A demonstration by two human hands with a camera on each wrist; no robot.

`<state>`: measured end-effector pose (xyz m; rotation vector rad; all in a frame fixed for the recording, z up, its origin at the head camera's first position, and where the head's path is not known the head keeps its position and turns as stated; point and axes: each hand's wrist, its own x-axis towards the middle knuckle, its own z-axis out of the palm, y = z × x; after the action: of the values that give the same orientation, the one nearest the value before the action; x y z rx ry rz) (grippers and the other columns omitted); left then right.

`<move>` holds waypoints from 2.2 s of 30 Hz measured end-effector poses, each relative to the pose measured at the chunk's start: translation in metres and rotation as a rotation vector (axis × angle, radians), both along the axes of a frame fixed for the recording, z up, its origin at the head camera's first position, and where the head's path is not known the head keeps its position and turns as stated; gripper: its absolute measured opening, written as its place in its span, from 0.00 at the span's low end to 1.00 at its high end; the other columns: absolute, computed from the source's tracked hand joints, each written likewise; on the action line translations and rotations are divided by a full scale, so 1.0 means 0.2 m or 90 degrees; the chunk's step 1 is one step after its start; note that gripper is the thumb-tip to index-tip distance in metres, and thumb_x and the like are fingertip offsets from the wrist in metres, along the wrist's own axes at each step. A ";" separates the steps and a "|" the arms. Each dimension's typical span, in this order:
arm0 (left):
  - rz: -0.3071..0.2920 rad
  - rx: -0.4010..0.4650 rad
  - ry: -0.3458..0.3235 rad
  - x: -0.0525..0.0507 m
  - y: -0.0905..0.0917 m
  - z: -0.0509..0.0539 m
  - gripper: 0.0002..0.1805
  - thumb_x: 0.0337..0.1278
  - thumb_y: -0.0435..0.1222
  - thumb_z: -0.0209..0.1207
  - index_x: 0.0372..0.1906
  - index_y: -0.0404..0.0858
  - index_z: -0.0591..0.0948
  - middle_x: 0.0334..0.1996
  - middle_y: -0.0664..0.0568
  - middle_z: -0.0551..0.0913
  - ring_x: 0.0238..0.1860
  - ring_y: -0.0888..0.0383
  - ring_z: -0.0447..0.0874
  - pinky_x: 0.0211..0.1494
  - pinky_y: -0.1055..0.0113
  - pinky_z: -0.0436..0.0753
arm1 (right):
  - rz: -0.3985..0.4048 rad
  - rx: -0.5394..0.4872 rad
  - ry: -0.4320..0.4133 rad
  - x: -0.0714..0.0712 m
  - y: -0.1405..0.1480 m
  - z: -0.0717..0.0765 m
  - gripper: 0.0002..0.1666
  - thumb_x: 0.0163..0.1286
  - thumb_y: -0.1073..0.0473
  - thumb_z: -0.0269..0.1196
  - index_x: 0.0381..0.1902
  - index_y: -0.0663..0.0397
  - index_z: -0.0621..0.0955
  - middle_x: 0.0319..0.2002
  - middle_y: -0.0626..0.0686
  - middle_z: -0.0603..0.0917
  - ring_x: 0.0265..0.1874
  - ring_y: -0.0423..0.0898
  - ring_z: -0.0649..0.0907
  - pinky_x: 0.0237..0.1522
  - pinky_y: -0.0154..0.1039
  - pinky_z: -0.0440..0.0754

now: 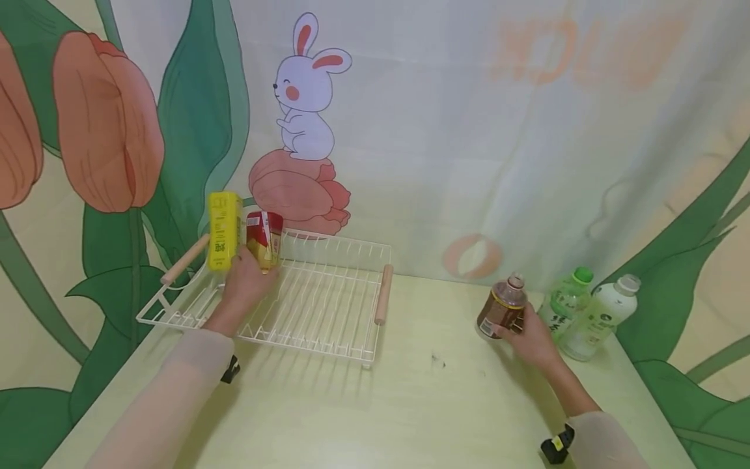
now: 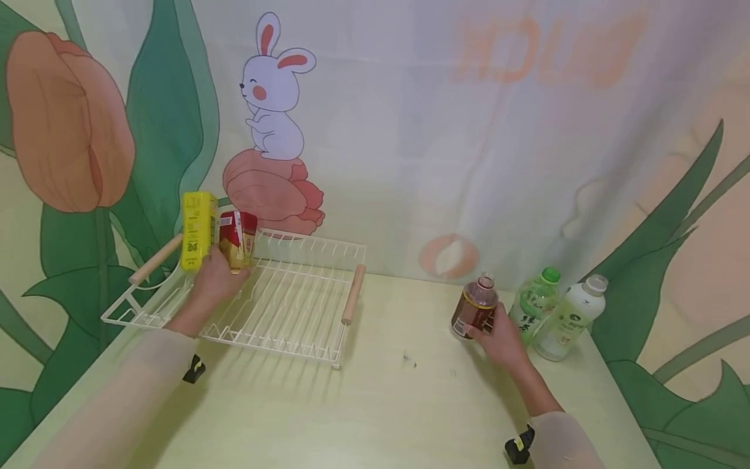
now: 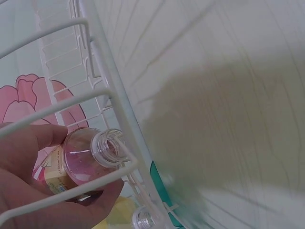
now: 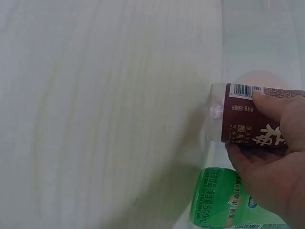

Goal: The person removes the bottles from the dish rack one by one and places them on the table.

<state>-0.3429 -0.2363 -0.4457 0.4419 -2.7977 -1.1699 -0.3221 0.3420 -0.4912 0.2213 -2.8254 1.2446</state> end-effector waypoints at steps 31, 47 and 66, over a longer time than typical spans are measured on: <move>-0.235 -0.077 0.221 0.15 0.21 0.37 0.47 0.62 0.40 0.75 0.79 0.36 0.62 0.71 0.38 0.71 0.67 0.39 0.73 0.67 0.40 0.79 | 0.303 0.135 -0.082 0.39 -0.19 0.60 0.38 0.77 0.45 0.67 0.72 0.66 0.74 0.68 0.63 0.79 0.64 0.62 0.81 0.62 0.61 0.81; -0.456 -0.379 0.368 0.47 0.74 0.57 0.41 0.46 0.43 0.83 0.66 0.39 0.78 0.57 0.51 0.82 0.54 0.51 0.78 0.55 0.56 0.83 | 0.229 0.378 0.470 0.42 -0.72 0.80 0.57 0.53 0.50 0.86 0.75 0.63 0.72 0.72 0.60 0.75 0.72 0.59 0.73 0.70 0.59 0.74; -0.502 -0.519 0.443 0.58 0.78 0.51 0.44 0.50 0.47 0.82 0.71 0.39 0.76 0.61 0.50 0.82 0.58 0.48 0.81 0.59 0.53 0.83 | 0.279 0.417 0.499 0.38 -0.88 0.69 0.47 0.54 0.48 0.85 0.68 0.58 0.79 0.59 0.53 0.83 0.58 0.53 0.80 0.55 0.50 0.80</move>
<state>-0.2261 -0.0805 -0.3440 -0.9808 -2.4690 -0.0436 -0.2458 0.1660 -0.3523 1.1070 -2.3829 0.0982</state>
